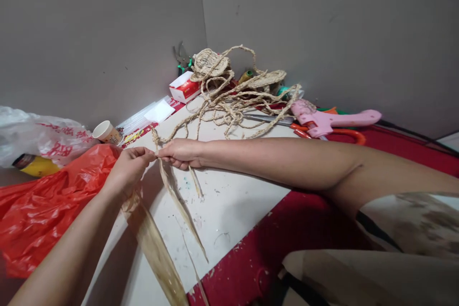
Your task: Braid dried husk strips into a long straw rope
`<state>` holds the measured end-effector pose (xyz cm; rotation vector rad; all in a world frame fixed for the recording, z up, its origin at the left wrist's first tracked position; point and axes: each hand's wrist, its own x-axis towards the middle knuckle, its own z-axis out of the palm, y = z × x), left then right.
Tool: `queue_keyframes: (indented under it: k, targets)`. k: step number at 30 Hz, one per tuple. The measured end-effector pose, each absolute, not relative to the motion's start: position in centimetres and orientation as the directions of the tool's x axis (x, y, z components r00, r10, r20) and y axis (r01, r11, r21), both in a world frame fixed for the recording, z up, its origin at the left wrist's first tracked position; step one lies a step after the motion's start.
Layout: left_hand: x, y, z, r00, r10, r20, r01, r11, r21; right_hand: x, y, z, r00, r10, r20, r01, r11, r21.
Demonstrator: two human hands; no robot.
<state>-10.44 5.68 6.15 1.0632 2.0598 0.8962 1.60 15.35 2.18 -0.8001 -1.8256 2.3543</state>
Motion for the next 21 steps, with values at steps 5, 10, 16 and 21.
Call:
queue_keyframes:
  k: [5,10,16,21]
  targets:
    - [-9.2,5.6,6.9,-0.47,0.862,-0.191,0.562,0.459,0.688,1.5,15.4,2.4,-0.885,0.272,-0.379,0.251,-0.408,-0.878]
    - [-7.2,5.7,7.3,-0.515,0.852,-0.095,0.712,0.486,0.507,1.7,15.1,3.1,-0.887,0.271,-0.373,0.189,-0.524,-0.83]
    - [-6.6,5.8,6.6,-0.441,0.894,0.079,0.873,0.407,0.268,2.0,14.9,3.6,-0.899,0.299,-0.32,0.158,-0.461,-0.873]
    - [-5.8,5.1,6.3,-0.459,0.888,-0.019,0.801,0.423,0.424,2.1,14.8,3.6,-0.863,0.343,-0.371,0.236,-0.376,-0.896]
